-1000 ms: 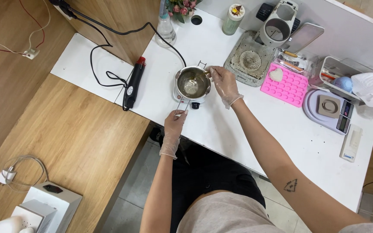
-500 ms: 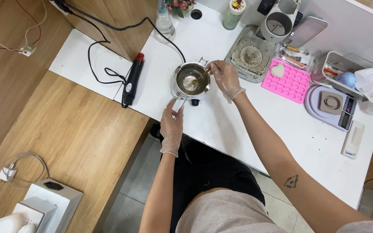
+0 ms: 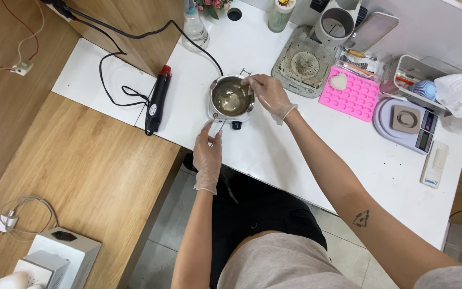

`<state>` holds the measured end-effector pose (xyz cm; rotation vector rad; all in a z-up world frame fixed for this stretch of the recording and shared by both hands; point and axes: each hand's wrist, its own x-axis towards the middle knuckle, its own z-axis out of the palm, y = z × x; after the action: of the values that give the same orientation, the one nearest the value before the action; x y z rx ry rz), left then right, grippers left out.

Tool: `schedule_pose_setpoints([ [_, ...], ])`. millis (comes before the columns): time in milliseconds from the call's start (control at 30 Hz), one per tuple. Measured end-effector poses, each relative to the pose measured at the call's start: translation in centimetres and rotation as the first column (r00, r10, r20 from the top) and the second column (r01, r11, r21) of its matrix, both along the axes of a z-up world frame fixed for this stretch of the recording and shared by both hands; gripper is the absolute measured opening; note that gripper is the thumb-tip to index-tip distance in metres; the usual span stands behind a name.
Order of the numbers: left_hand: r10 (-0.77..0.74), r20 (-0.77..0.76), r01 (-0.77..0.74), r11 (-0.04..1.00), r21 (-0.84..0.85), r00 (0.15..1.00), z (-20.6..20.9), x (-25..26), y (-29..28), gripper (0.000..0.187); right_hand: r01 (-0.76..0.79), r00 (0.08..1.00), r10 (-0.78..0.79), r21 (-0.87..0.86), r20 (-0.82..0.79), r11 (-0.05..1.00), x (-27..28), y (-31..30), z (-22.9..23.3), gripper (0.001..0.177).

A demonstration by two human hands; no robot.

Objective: Melting and stirring wax in a pot using a heat gun and hot plate, then inspecting silicone molds.

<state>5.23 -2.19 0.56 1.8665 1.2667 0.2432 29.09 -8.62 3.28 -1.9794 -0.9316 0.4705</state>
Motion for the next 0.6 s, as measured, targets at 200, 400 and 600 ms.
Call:
schedule_pose_setpoints([
  [200, 0.0, -0.032, -0.001, 0.999, -0.032, 0.999, 0.1, 0.0, 0.3, 0.047, 0.069, 0.995, -0.078, -0.139, -0.061, 0.988, -0.2, 0.7, 1.0, 0.031],
  [400, 0.004, -0.04, -0.005, 1.0, -0.022, 0.999, 0.9, 0.0, 0.3, 0.047, 0.013, 0.998, -0.019, -0.091, -0.064, 0.996, -0.3, 1.0, 1.4, 0.03],
  [600, 0.0, -0.045, 0.0, 1.0, 0.007, 0.999, 0.2, 0.1, 0.3, 0.047, 0.08, 0.997, -0.082, -0.104, -0.014, 0.991, 0.1, 0.6, 0.4, 0.029],
])
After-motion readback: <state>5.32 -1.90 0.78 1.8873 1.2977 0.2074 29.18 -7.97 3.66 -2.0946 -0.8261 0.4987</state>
